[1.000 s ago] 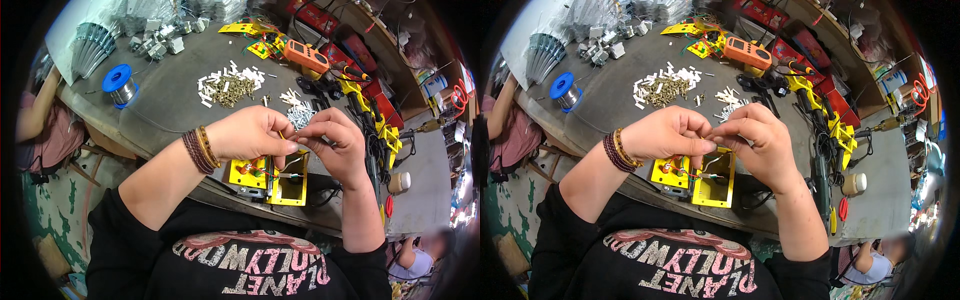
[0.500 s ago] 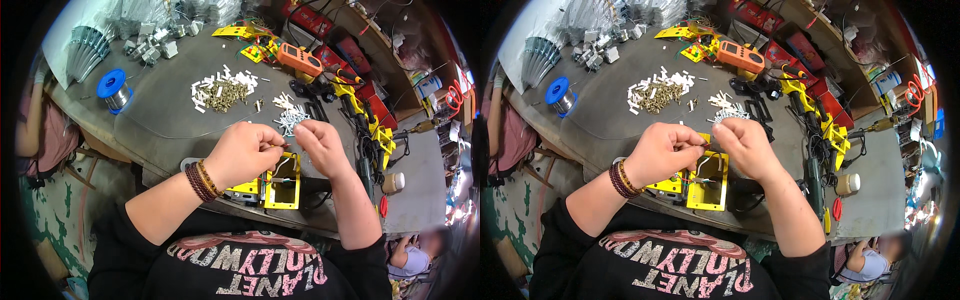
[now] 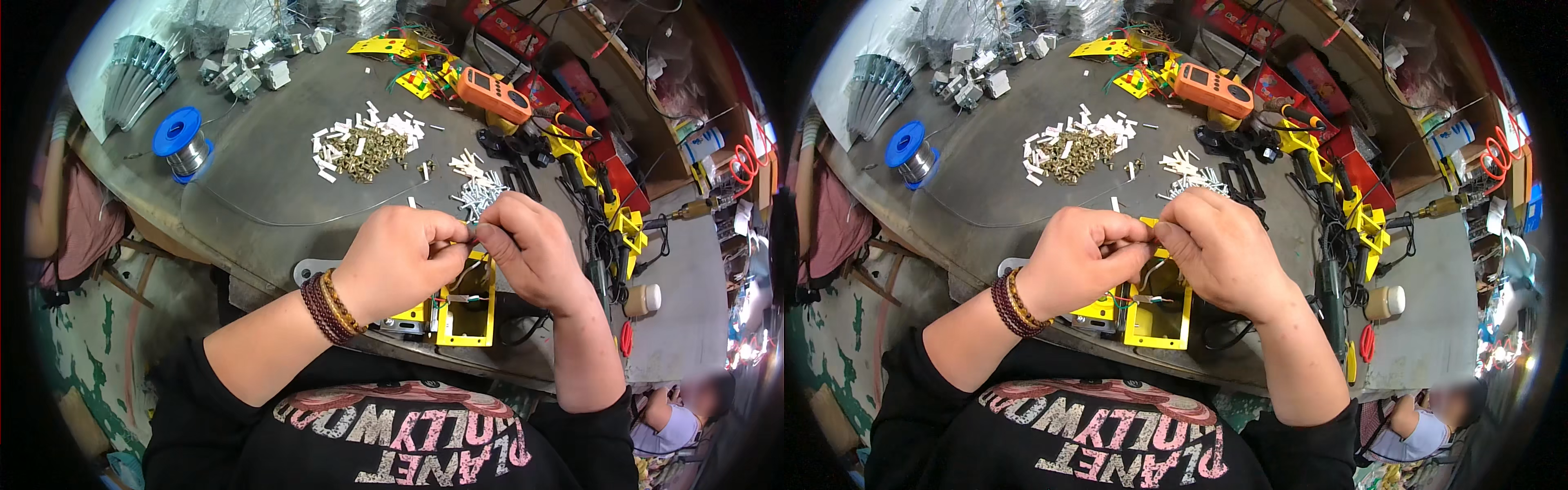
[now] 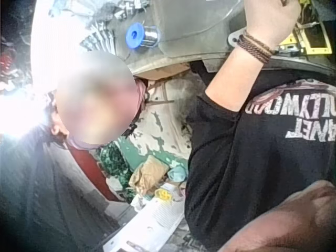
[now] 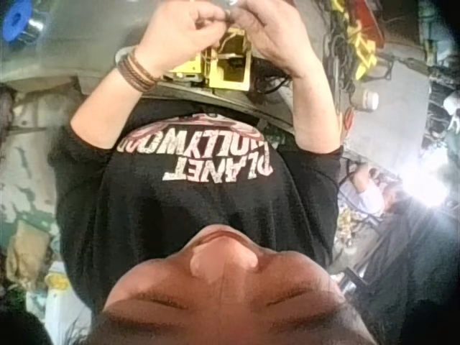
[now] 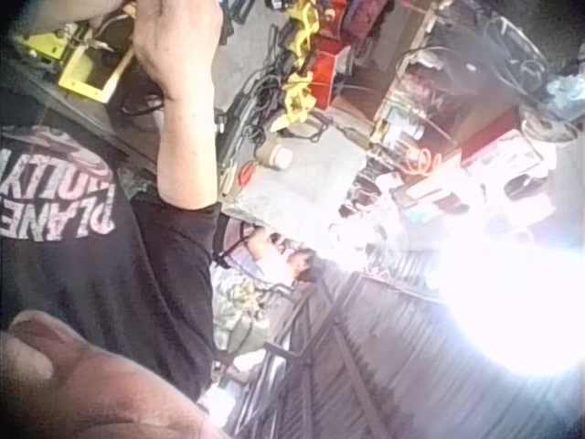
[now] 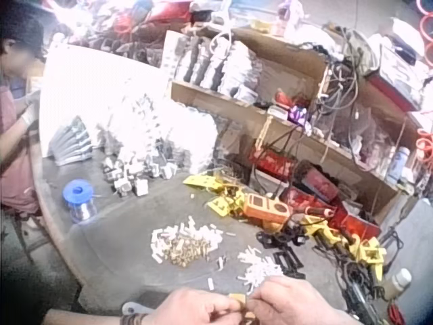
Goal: Assemble wires and components inside a yellow plastic housing and solder connections.
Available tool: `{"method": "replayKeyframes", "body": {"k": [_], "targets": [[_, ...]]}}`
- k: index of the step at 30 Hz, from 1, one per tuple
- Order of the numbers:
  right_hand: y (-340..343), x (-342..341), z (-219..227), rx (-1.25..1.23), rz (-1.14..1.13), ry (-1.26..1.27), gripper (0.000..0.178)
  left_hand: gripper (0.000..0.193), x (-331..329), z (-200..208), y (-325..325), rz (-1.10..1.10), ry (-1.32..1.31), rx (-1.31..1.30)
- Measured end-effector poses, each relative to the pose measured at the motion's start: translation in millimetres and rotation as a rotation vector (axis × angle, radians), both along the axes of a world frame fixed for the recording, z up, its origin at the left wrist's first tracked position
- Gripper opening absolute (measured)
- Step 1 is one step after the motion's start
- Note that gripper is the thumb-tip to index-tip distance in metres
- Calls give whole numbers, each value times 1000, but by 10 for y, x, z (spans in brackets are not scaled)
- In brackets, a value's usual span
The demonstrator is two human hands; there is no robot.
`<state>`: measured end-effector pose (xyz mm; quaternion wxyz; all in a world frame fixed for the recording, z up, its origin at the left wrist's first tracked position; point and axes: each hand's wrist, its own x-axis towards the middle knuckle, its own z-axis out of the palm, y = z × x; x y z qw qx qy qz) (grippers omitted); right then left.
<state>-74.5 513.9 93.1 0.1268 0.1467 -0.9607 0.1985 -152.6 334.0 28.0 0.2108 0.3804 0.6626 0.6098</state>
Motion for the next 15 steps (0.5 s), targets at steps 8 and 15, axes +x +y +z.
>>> {"method": "replayKeyframes", "body": {"k": [8,15], "targets": [[64,42,-33,-129,-100,-181,12,14,-48,-185,60,89,354,201],[131,43,50,108,88,156,21,9,-5,-145,60,107,339,161]]}}
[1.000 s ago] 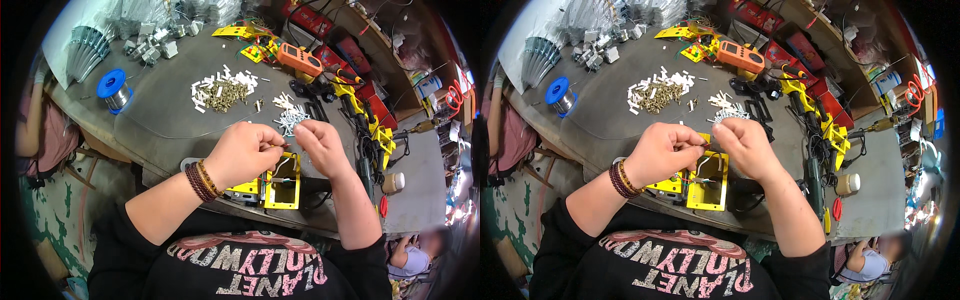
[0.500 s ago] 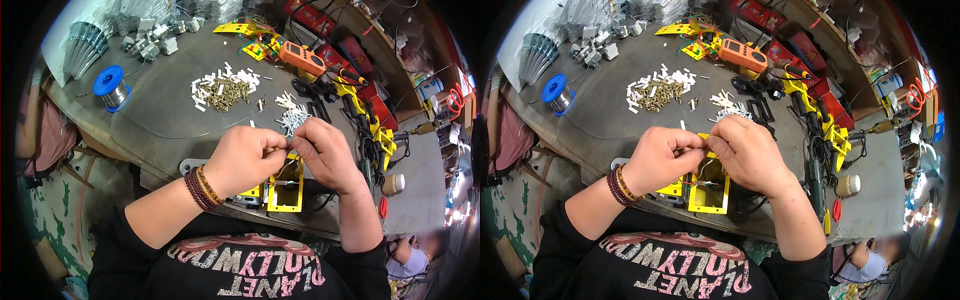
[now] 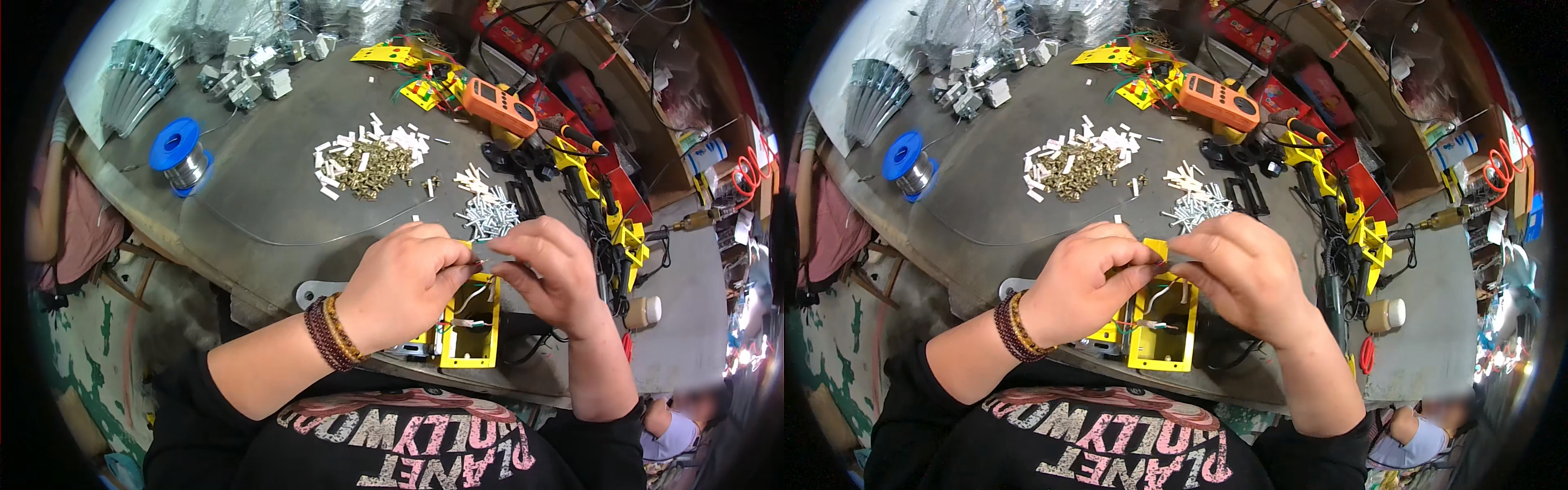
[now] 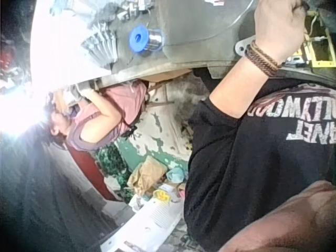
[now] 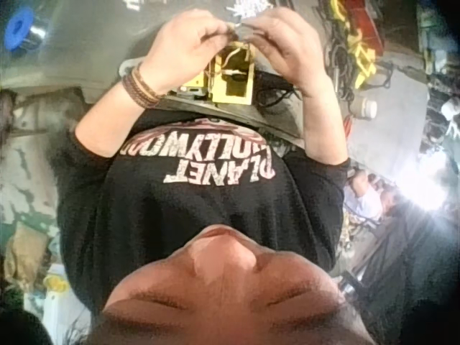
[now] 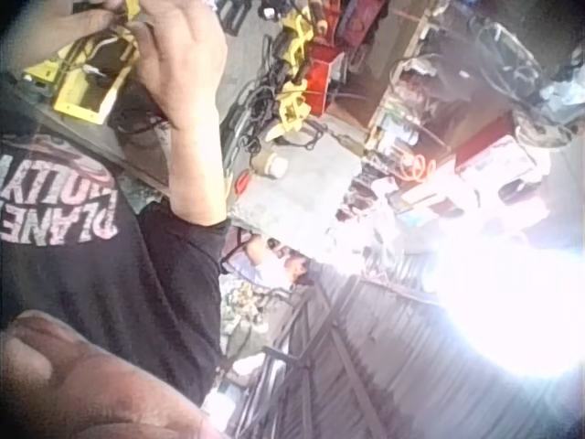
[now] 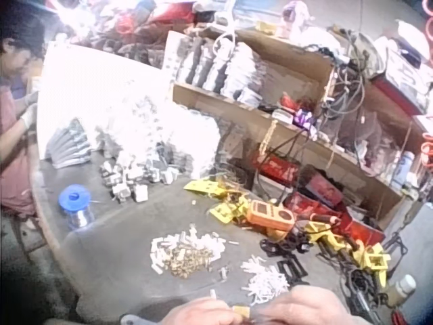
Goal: Assemble wires and components inside a yellow plastic housing and solder connections.
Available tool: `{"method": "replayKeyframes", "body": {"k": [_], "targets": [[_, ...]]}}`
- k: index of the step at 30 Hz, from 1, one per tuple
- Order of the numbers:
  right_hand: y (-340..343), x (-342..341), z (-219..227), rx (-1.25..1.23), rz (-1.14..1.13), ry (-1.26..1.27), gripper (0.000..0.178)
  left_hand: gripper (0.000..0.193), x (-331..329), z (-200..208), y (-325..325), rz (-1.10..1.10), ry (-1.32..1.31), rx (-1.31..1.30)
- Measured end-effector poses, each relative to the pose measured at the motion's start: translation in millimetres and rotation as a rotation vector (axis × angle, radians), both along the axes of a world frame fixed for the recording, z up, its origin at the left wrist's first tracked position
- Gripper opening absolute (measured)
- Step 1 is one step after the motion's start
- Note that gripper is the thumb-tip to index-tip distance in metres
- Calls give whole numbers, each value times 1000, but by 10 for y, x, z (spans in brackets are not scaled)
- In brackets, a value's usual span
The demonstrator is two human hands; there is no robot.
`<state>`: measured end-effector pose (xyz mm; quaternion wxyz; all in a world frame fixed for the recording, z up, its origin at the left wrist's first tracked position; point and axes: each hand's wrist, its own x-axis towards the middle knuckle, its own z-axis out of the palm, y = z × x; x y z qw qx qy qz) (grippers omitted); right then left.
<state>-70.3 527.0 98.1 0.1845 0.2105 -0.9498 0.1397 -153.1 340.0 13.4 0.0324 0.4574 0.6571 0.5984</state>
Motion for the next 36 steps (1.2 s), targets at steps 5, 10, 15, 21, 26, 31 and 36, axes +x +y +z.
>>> {"method": "replayKeyframes", "body": {"k": [5,10,15,21,26,31,36], "targets": [[-16,-86,-4,171,99,27,19,8,0,-45,15,19,67,42],[-32,-148,-4,-167,-127,-511,10,8,-4,44,-34,50,103,35],[-25,-123,126,-111,-52,-355,14,7,4,0,-19,15,42,63],[-23,-169,5,130,117,-157,13,7,12,15,-35,35,18,54],[-30,-144,10,-341,-59,-628,20,9,25,33,-39,65,25,65],[55,-222,162,71,74,-148,23,11,-6,59,-40,53,-1,64],[63,-195,180,477,336,83,28,12,-16,55,-55,-18,-55,67]]}}
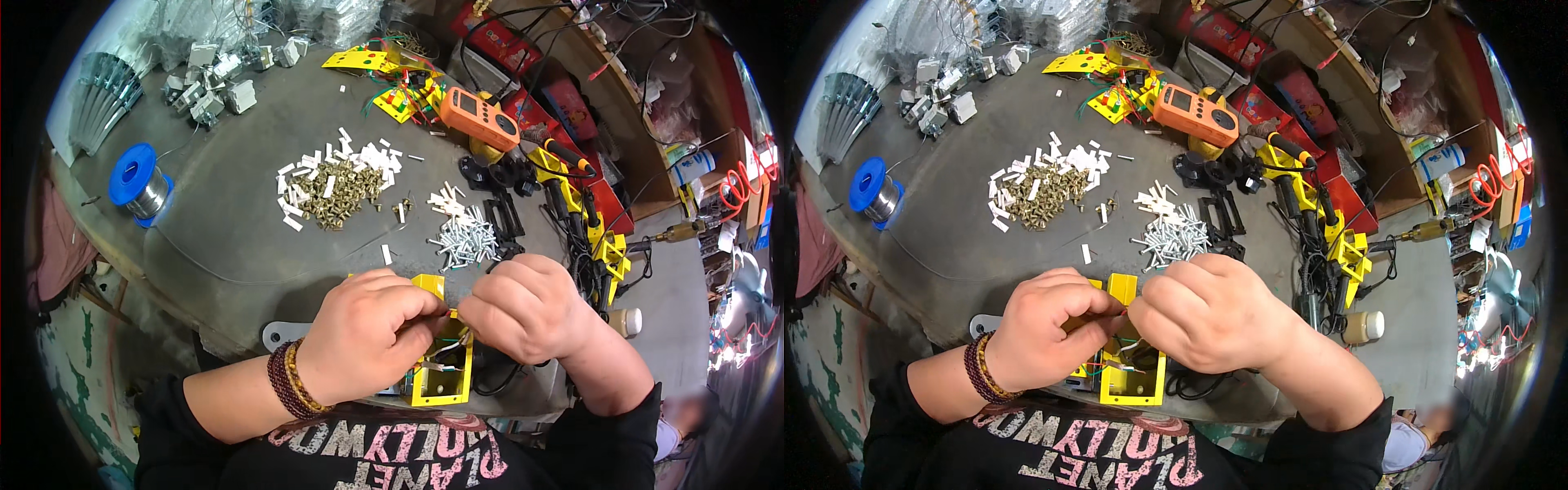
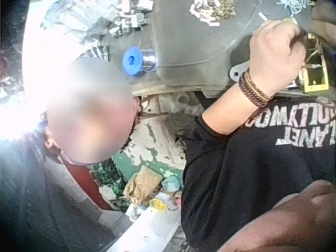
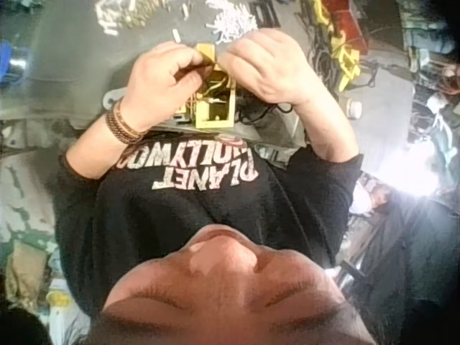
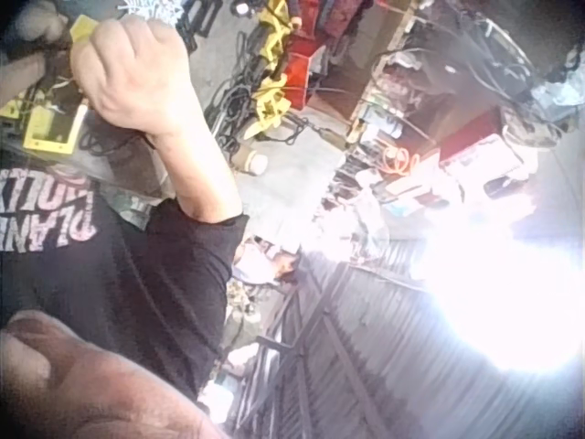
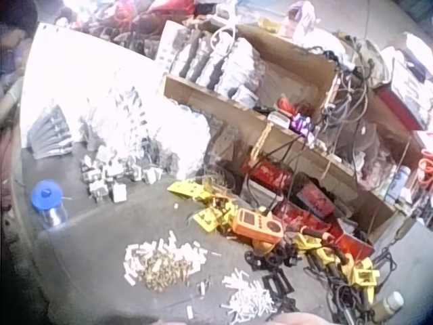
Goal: Assemble wires and components inside a yellow plastic housing and solder connections.
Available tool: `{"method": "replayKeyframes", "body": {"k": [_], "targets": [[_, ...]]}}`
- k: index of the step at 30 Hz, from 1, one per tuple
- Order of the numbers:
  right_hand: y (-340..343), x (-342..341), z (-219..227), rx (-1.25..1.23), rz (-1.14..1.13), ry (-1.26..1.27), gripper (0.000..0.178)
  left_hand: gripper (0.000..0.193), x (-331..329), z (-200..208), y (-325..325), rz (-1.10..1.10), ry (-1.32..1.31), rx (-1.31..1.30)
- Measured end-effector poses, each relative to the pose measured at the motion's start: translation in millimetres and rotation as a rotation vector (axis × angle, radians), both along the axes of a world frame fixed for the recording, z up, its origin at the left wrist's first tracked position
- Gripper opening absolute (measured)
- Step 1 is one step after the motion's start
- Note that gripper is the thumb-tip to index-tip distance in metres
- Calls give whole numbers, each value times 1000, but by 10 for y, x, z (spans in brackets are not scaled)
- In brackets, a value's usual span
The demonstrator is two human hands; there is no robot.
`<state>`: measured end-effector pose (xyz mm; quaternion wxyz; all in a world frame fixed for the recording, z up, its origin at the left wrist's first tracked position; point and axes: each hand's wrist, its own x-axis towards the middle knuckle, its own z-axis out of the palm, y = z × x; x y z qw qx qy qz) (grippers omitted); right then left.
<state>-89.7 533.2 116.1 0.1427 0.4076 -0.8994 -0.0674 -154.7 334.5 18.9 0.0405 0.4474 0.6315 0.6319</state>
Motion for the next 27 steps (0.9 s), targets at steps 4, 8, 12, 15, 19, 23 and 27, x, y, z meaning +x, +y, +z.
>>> {"method": "replayKeyframes", "body": {"k": [4,8,12,15,19,23,27], "targets": [[-124,17,-18,-228,-338,-311,7,12,2,-14,13,65,119,16],[-75,-25,112,-475,-508,-849,10,12,14,-6,-9,89,129,21],[-19,-48,-45,-194,-134,-215,17,12,10,-13,-5,61,121,21],[-46,-65,-24,-95,-137,-309,19,12,16,15,-23,69,147,3],[61,-306,-111,-486,-462,-611,34,11,25,30,-10,68,140,-11],[-15,-937,-465,-333,-824,-456,32,9,7,-5,13,75,133,13],[17,-1072,-646,-350,-837,-565,28,9,14,-5,5,70,106,16]]}}
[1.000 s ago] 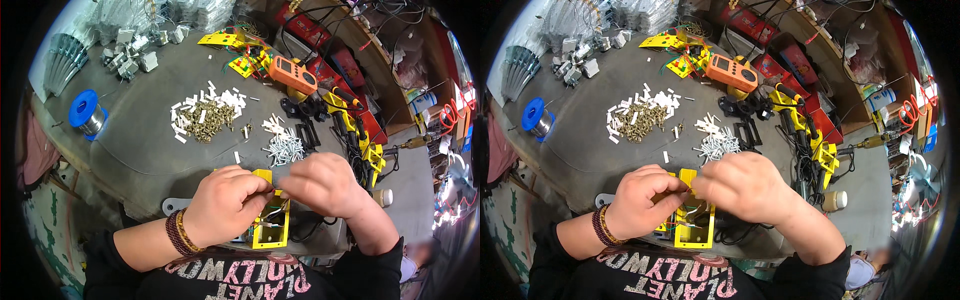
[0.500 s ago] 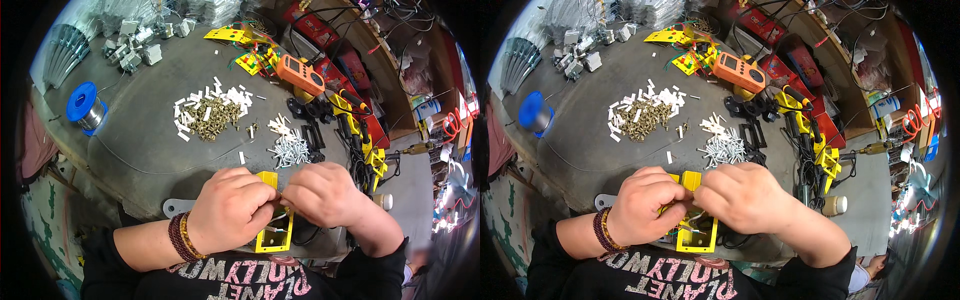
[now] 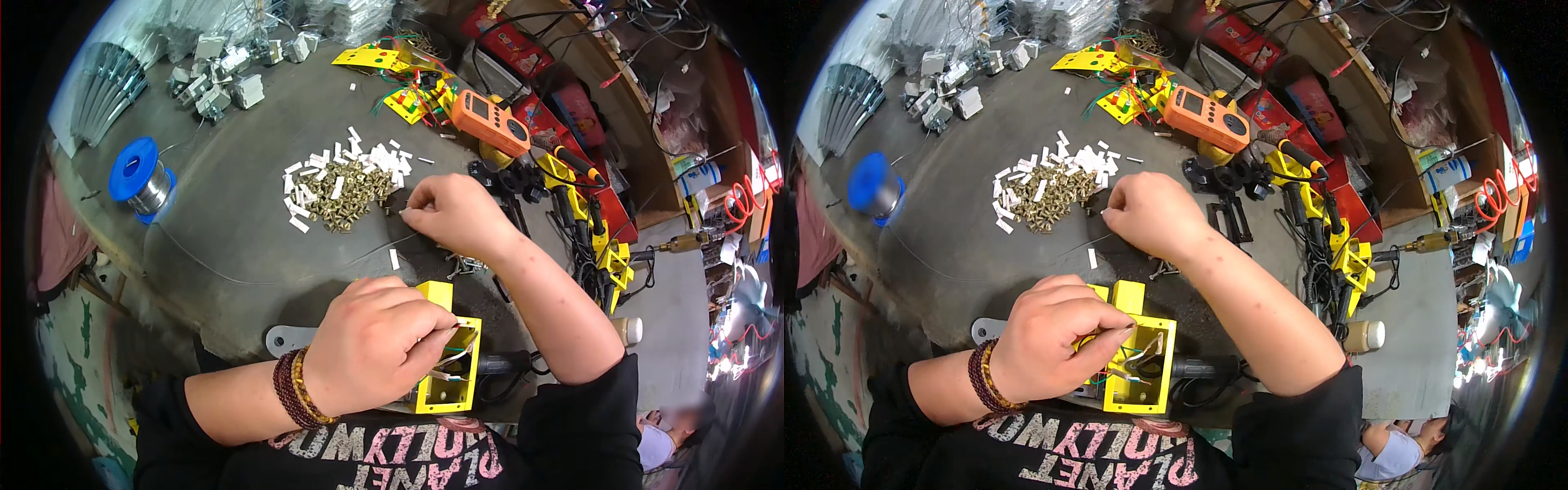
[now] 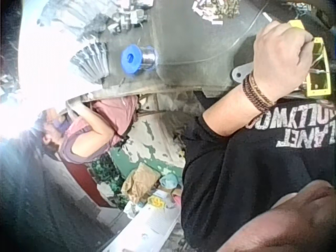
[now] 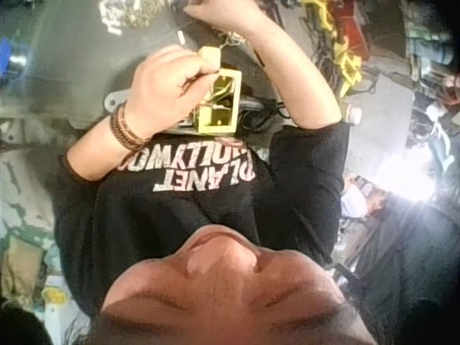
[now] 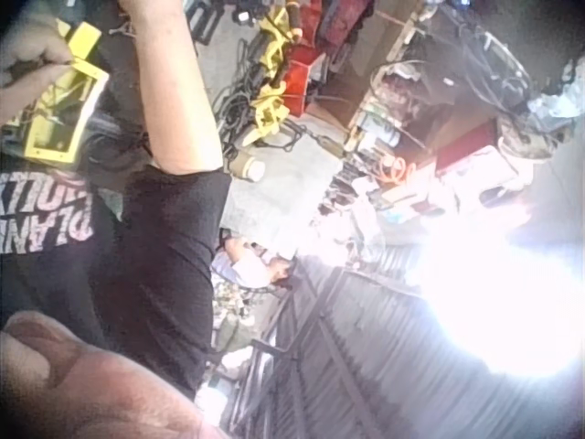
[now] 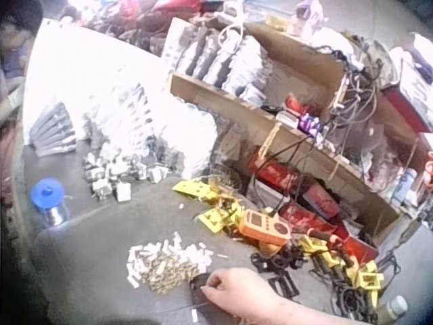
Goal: Assemble wires and components inside a yellow plastic housing and solder connections.
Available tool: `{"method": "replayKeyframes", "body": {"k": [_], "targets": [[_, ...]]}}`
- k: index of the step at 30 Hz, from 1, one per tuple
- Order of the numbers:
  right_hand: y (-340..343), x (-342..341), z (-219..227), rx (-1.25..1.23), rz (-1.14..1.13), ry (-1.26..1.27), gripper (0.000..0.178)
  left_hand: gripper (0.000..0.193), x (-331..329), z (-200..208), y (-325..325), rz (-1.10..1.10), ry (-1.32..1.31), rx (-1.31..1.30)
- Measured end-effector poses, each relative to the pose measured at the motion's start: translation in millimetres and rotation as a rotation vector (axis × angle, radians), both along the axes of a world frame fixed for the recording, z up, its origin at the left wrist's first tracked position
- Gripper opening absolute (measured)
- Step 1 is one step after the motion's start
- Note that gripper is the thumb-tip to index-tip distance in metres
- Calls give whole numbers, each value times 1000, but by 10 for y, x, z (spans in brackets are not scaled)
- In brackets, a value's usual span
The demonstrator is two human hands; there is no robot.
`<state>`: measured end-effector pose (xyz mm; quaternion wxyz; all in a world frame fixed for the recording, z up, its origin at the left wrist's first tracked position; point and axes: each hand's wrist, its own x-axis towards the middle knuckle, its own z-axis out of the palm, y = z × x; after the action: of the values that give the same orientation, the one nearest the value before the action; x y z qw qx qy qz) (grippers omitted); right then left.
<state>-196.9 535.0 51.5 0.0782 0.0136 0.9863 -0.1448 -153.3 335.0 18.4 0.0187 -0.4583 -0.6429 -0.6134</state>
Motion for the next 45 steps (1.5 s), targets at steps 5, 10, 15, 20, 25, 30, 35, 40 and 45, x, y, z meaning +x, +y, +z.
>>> {"method": "replayKeyframes", "body": {"k": [5,10,15,20,25,30,35,40,45], "targets": [[263,184,99,-200,14,317,17,8,10,11,40,-2,-19,-9],[110,499,305,-575,-227,216,12,10,-11,-22,-19,-6,-16,-29],[105,1190,511,-642,130,254,13,10,2,21,21,2,18,-14],[19,1355,510,-725,83,220,15,11,4,1,-2,5,43,2],[14,1360,553,-651,89,292,14,11,9,-15,7,21,51,12],[-35,1339,548,-584,93,301,14,11,20,-7,13,32,52,17],[-113,1279,587,-472,128,261,14,9,24,-9,8,44,57,16],[-139,1177,709,-498,135,139,14,34,36,21,-9,-2,-36,8],[-151,1084,725,-497,210,60,15,47,30,-13,-8,11,-10,38]]}}
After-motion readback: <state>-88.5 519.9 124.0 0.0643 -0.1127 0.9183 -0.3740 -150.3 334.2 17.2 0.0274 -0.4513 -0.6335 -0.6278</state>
